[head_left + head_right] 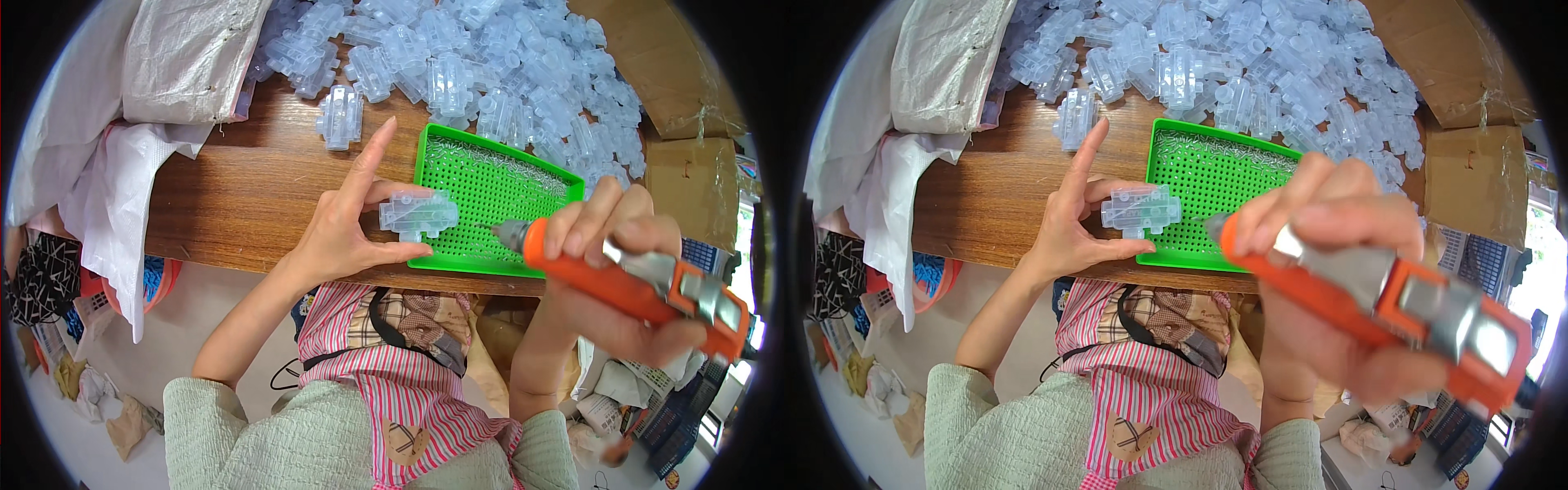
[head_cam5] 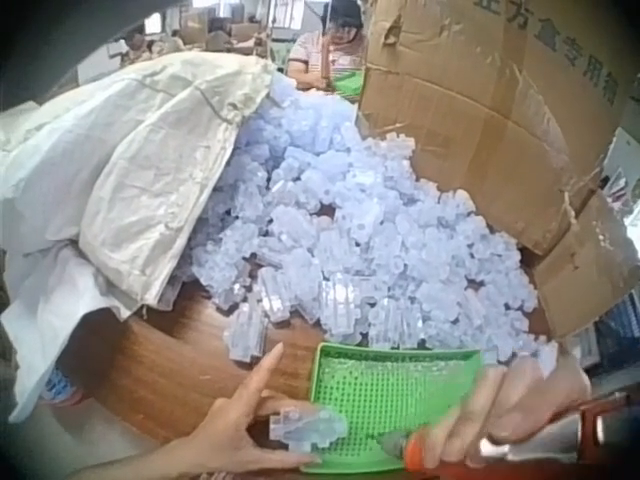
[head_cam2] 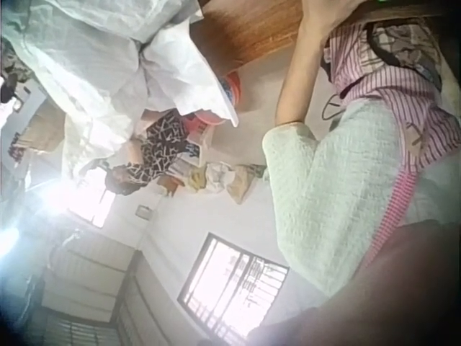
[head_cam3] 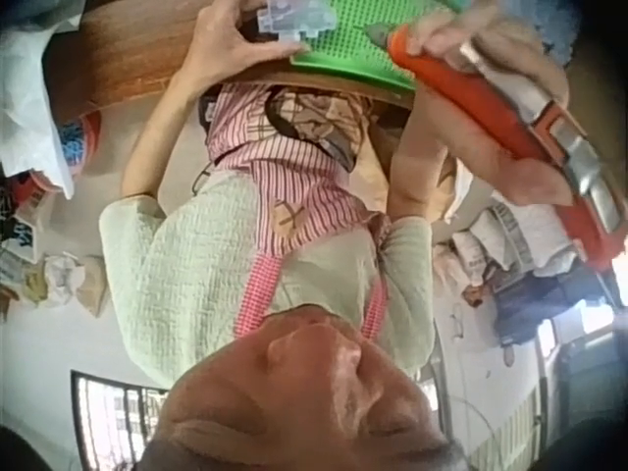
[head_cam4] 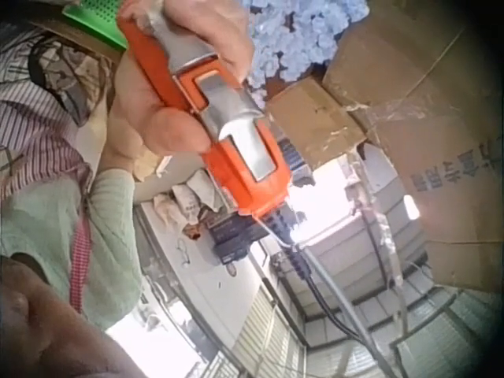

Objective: The person assembles plastic casings by picking up screws from a tray with a power screwdriver and driving them into each plastic part.

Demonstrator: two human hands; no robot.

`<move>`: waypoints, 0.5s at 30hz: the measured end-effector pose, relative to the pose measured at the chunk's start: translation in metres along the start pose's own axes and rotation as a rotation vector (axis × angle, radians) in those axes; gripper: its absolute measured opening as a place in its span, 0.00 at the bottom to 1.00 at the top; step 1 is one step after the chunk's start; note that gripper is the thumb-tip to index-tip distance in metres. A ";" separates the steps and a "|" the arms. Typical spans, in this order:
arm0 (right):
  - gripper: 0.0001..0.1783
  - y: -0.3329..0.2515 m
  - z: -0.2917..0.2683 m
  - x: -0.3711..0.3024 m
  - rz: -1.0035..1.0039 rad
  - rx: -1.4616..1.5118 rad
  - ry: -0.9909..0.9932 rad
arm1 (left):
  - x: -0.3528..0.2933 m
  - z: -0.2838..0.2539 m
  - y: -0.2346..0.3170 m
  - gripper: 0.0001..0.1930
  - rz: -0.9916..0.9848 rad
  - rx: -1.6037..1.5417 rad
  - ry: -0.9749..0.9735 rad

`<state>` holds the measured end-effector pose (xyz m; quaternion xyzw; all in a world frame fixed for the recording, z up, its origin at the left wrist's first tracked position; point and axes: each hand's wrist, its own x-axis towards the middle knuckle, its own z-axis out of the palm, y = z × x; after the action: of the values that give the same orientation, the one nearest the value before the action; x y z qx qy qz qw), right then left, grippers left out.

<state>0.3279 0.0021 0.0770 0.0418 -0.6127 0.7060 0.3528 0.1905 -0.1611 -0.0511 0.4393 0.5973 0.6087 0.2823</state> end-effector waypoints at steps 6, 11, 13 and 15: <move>0.46 0.019 0.018 -0.004 -0.010 0.038 -0.148 | -0.001 -0.002 0.005 0.58 -0.039 0.017 0.008; 0.46 0.029 0.020 -0.003 0.010 -0.001 -0.196 | 0.001 -0.001 0.003 0.55 0.013 0.043 -0.010; 0.47 0.033 0.020 -0.002 0.014 -0.013 -0.216 | 0.001 0.000 0.001 0.53 0.106 0.088 0.032; 0.47 0.036 0.021 -0.001 0.019 -0.025 -0.235 | 0.000 -0.001 -0.003 0.52 0.153 0.098 0.018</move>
<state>0.3008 -0.0169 0.0515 0.1142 -0.6591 0.6917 0.2722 0.1891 -0.1611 -0.0542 0.4916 0.5935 0.6024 0.2078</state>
